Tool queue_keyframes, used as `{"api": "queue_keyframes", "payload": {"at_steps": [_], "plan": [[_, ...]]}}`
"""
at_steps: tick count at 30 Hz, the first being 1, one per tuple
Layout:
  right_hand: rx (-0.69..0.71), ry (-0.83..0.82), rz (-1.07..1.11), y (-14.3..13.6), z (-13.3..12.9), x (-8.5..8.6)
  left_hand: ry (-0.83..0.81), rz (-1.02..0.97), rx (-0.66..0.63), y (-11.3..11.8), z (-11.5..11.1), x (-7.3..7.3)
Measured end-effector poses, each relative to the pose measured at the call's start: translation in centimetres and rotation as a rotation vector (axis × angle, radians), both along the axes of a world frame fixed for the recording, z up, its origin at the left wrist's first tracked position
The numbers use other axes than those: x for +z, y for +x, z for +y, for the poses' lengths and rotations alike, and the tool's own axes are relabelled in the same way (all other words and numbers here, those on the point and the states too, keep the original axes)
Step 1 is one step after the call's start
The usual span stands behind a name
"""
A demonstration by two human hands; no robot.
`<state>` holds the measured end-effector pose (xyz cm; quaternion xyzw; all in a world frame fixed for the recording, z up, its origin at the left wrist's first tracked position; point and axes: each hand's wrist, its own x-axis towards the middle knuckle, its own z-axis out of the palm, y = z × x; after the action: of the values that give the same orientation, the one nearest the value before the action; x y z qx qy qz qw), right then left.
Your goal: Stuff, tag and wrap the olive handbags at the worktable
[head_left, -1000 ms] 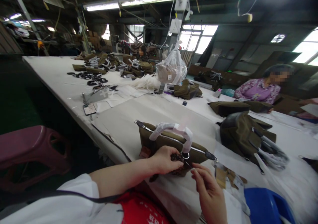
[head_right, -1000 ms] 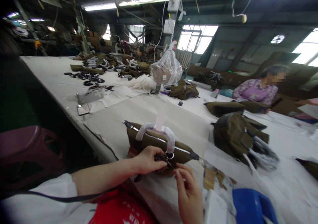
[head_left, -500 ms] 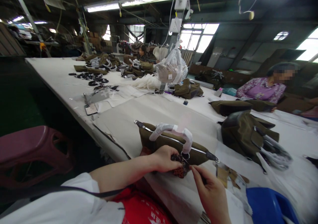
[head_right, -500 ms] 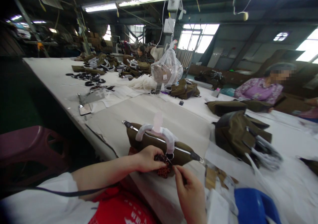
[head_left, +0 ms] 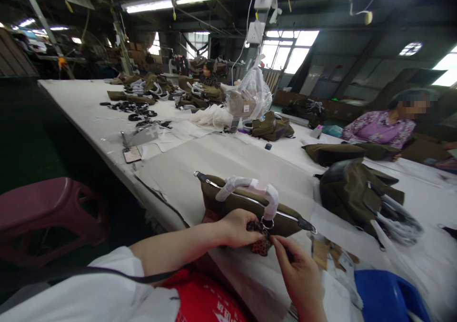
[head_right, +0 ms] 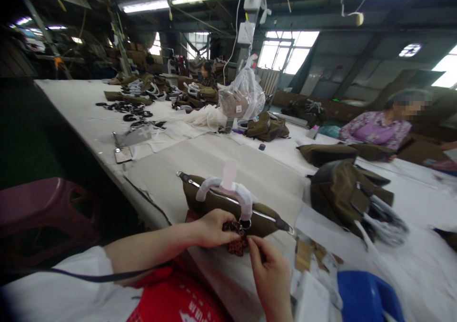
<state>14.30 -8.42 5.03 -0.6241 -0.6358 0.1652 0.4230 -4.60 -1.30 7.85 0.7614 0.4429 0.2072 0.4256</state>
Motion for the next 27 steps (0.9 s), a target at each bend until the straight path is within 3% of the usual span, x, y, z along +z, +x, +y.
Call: {"api": "queue_keyframes", "payload": {"at_steps": [5, 14, 27], "plan": [[-0.059, 0.033, 0.019, -0.5, -0.2, -0.1, 0.043, 0.002, 0.001, -0.1, -0.4, 0.1], [-0.038, 0.022, -0.032, -0.4, -0.2, 0.1, 0.096, -0.016, -0.001, -0.1, -0.7, -0.5], [0.024, -0.047, -0.027, -1.1, 0.8, 0.9, 0.292, 0.066, -0.042, 0.1, -2.1, 0.4]]}}
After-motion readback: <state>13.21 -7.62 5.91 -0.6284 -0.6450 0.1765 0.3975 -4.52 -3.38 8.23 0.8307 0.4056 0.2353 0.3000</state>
